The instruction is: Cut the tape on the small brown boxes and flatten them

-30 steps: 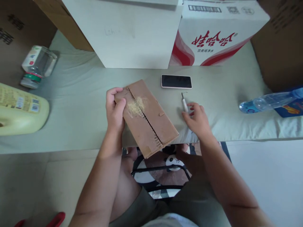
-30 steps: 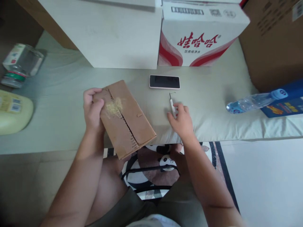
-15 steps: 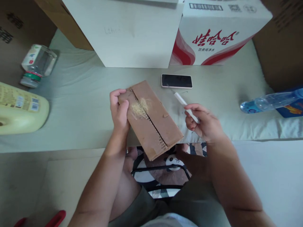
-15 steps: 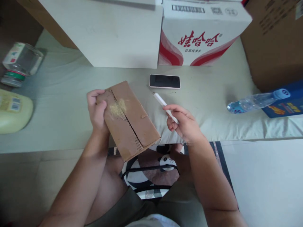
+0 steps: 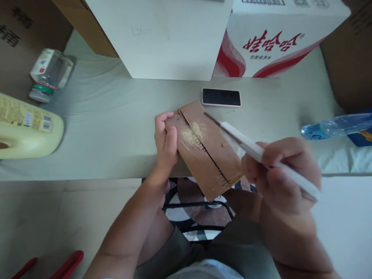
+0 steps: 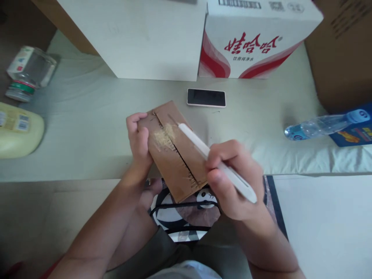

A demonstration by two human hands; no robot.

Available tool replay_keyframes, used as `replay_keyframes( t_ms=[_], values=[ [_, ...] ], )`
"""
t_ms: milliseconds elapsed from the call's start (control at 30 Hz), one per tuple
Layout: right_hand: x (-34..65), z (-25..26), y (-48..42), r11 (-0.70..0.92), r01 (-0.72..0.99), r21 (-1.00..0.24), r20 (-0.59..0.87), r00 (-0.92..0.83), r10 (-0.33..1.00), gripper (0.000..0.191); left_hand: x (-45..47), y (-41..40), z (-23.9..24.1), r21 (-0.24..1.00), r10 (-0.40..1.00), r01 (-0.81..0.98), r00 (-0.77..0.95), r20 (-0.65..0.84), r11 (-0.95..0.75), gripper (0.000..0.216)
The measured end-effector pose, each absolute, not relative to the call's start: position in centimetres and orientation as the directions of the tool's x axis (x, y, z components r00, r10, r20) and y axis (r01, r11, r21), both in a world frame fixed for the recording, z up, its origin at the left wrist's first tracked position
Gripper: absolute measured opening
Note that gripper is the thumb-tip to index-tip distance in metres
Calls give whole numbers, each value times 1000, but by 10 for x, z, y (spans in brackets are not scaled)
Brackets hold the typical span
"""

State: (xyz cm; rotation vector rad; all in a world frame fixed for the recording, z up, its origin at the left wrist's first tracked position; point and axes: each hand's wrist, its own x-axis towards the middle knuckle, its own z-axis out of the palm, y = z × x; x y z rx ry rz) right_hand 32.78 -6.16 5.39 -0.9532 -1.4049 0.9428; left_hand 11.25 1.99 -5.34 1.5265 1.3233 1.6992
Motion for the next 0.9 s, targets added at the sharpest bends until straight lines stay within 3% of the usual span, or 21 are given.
replay_keyframes(
  t_ms=[267, 533, 767, 900],
  values=[
    [316, 55, -53, 423, 459, -781, 325, -280, 903, 19, 113, 21, -62, 880, 859, 254, -230, 457, -401, 50],
    [312, 50, -54, 537, 504, -676, 421, -333, 844, 20, 114, 20, -63, 879, 858, 246, -225, 461, -408, 49],
    [302, 45, -54, 664, 627, -407, 572, -392, 721, 18, 114, 20, -61, 897, 871, 211, -235, 432, -388, 51],
    [299, 45, -54, 643, 624, -443, 524, -402, 751, 19, 114, 20, -61, 899, 873, 208, -235, 428, -385, 50]
  ],
)
